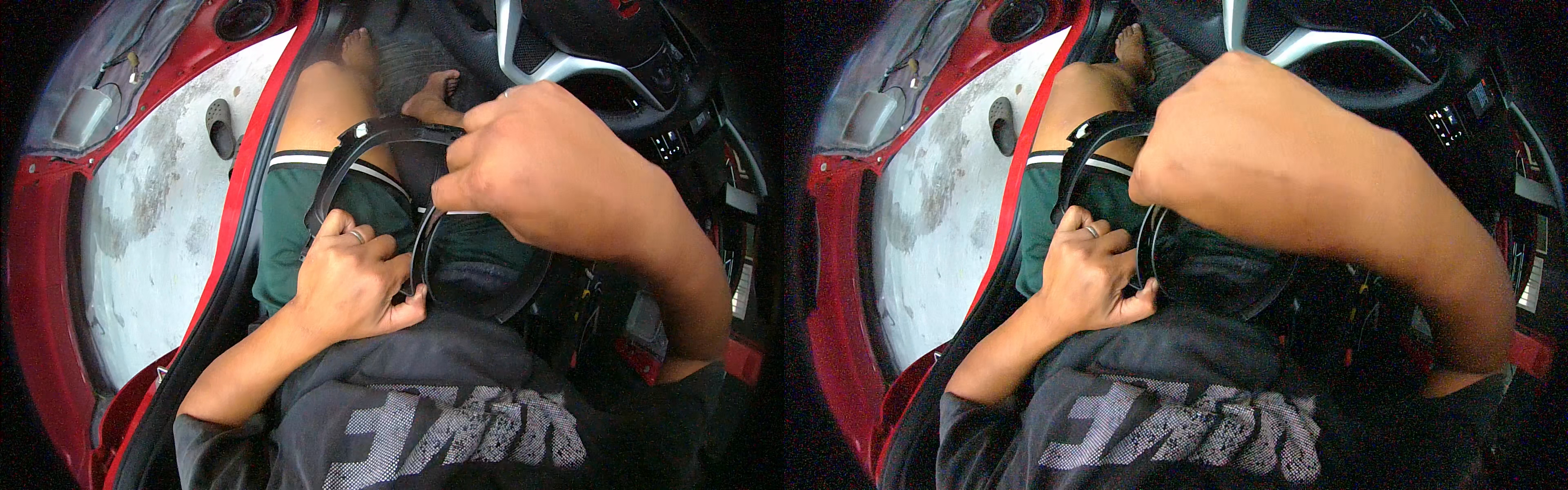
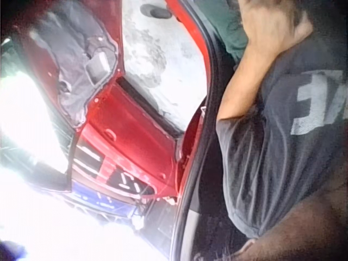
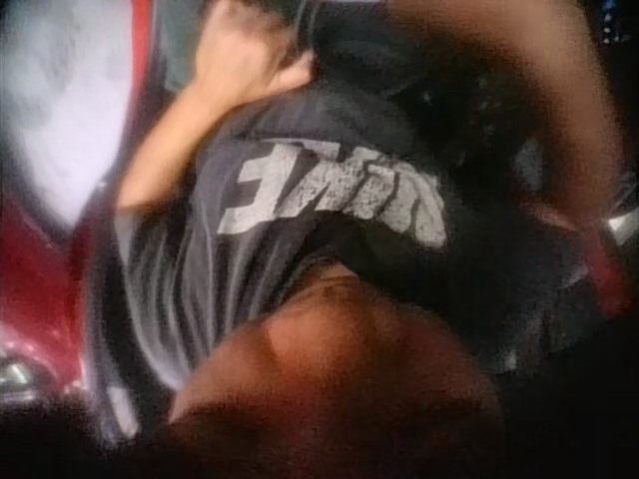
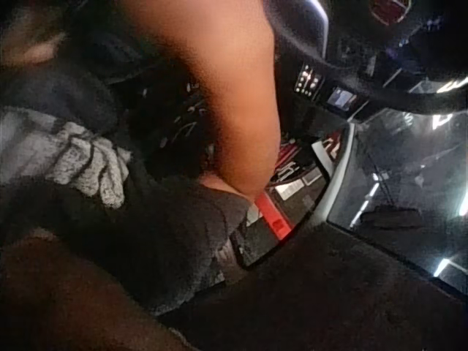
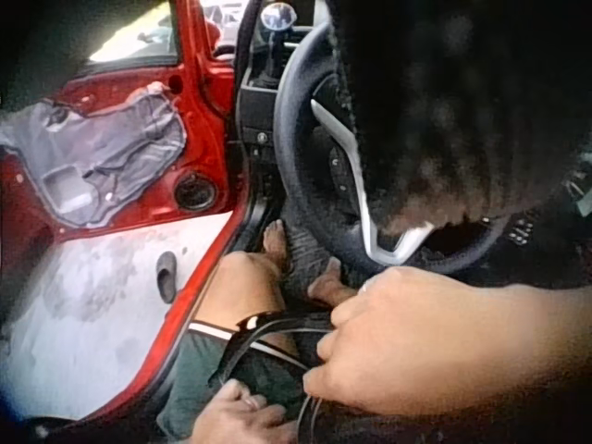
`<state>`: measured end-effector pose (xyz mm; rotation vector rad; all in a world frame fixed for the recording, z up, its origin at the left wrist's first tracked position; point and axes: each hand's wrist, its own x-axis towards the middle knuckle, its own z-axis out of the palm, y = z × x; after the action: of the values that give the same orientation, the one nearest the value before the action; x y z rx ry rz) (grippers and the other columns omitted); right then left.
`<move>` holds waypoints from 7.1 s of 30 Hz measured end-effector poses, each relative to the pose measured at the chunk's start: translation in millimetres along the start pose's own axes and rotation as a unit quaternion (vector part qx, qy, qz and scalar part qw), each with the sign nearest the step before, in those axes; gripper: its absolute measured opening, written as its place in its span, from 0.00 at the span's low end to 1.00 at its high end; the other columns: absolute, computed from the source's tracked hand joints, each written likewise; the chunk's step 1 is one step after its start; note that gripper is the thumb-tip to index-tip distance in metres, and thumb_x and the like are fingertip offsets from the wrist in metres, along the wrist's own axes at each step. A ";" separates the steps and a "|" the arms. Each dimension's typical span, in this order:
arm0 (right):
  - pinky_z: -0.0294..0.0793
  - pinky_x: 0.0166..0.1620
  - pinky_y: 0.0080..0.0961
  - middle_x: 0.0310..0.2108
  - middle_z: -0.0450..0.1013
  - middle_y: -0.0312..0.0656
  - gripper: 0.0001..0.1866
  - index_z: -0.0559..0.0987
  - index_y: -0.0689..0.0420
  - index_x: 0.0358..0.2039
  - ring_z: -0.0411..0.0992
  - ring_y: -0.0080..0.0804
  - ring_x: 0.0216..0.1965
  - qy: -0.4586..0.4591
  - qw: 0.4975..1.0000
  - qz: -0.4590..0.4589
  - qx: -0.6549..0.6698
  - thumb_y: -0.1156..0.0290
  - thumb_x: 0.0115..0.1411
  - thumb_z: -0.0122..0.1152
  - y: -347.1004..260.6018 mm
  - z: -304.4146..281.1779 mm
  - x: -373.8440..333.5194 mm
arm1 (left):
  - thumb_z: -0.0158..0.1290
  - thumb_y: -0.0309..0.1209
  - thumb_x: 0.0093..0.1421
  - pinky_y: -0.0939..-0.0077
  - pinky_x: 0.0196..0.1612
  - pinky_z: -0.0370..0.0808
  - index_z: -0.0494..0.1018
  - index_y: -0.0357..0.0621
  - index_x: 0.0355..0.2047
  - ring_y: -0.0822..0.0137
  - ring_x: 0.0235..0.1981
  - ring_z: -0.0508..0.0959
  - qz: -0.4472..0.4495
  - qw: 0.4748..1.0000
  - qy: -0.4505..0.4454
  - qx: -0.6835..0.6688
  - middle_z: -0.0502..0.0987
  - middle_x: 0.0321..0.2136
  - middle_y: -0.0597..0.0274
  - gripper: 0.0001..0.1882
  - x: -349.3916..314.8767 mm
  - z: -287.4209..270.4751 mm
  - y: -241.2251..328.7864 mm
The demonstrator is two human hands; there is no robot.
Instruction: The person sits in the driver's seat of a red car and uses a screwdriver to attach a rubber seal to a black plastic steering wheel trim ring. They repeatedly pry and press the seal into place around the ring's circumference.
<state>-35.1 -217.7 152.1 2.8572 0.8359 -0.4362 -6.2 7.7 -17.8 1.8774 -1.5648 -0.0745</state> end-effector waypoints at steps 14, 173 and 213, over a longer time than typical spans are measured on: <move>0.81 0.40 0.37 0.28 0.81 0.33 0.05 0.87 0.48 0.33 0.81 0.38 0.37 -0.021 1.000 -0.012 -0.010 0.69 0.59 0.64 -3.6 9.8 -7.6 | 0.64 0.49 0.50 0.58 0.38 0.67 0.73 0.46 0.15 0.56 0.23 0.73 -0.016 1.000 -0.008 0.004 0.71 0.18 0.58 0.22 2.7 5.3 6.3; 0.74 0.29 0.37 0.29 0.79 0.46 0.29 0.80 0.59 0.62 0.77 0.38 0.24 0.659 0.698 0.153 0.232 0.75 0.59 0.78 -64.6 74.5 -35.8 | 0.44 0.53 0.78 0.61 0.52 0.85 0.73 0.39 0.64 0.58 0.48 0.86 -0.160 0.652 0.201 -0.713 0.83 0.50 0.52 0.31 113.1 -37.6 22.4; 0.77 0.46 0.28 0.41 0.79 0.47 0.35 0.59 0.68 0.76 0.77 0.31 0.40 0.507 0.659 0.154 0.533 0.75 0.73 0.60 -115.7 25.0 38.5 | 0.32 0.57 0.74 0.46 0.69 0.65 0.76 0.30 0.38 0.45 0.48 0.78 0.122 0.738 0.162 -0.644 0.78 0.40 0.44 0.38 144.8 -106.0 -54.6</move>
<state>-73.0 -106.4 111.1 4.1713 -0.0358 1.3327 127.9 -69.9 88.0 0.5190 -0.9770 -0.5334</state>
